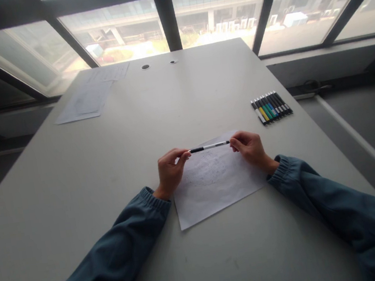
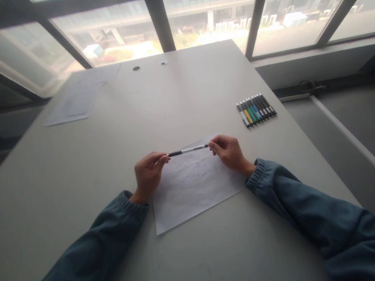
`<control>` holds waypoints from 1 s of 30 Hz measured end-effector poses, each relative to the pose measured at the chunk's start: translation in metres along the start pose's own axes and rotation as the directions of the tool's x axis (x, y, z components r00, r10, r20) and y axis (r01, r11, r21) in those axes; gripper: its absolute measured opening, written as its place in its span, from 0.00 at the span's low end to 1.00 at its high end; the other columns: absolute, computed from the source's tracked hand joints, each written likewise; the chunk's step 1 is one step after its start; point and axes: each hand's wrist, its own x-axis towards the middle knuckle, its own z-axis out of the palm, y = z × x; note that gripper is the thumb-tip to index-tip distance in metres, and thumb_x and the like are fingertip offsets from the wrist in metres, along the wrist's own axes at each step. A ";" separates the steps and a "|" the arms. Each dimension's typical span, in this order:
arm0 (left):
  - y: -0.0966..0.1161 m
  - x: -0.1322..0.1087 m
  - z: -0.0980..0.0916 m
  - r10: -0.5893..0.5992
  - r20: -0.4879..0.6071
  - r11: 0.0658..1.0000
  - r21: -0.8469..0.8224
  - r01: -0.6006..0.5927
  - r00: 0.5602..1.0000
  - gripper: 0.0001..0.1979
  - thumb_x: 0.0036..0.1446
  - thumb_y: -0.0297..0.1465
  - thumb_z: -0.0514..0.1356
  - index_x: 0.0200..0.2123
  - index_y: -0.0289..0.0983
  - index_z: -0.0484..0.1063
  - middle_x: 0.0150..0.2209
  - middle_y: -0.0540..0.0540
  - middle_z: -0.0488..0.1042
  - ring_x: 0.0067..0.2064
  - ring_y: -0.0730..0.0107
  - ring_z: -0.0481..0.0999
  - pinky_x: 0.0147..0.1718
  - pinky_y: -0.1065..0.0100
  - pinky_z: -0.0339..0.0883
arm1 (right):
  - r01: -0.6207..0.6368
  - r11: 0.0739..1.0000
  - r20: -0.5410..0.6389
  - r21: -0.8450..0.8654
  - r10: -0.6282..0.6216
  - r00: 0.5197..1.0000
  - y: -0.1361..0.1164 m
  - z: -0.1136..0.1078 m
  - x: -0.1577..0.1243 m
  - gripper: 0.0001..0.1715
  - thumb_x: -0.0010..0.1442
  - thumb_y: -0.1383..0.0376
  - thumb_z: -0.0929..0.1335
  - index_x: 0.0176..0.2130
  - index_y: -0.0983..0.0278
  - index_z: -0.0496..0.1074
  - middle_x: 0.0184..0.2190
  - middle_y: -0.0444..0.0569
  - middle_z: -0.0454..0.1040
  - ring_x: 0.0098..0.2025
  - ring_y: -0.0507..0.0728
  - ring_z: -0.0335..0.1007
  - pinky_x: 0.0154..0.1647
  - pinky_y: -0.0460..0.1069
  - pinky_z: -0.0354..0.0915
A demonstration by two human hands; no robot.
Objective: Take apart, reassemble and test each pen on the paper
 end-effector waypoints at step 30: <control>0.005 0.001 -0.001 0.053 0.023 0.998 0.024 -0.053 0.998 0.09 0.61 0.36 0.66 0.33 0.37 0.81 0.29 0.47 0.80 0.31 0.70 0.79 0.34 0.69 0.70 | 0.010 1.000 0.018 0.014 -0.010 1.000 -0.001 -0.001 0.000 0.18 0.63 0.53 0.71 0.30 0.64 0.75 0.22 0.45 0.72 0.24 0.51 0.67 0.26 0.47 0.63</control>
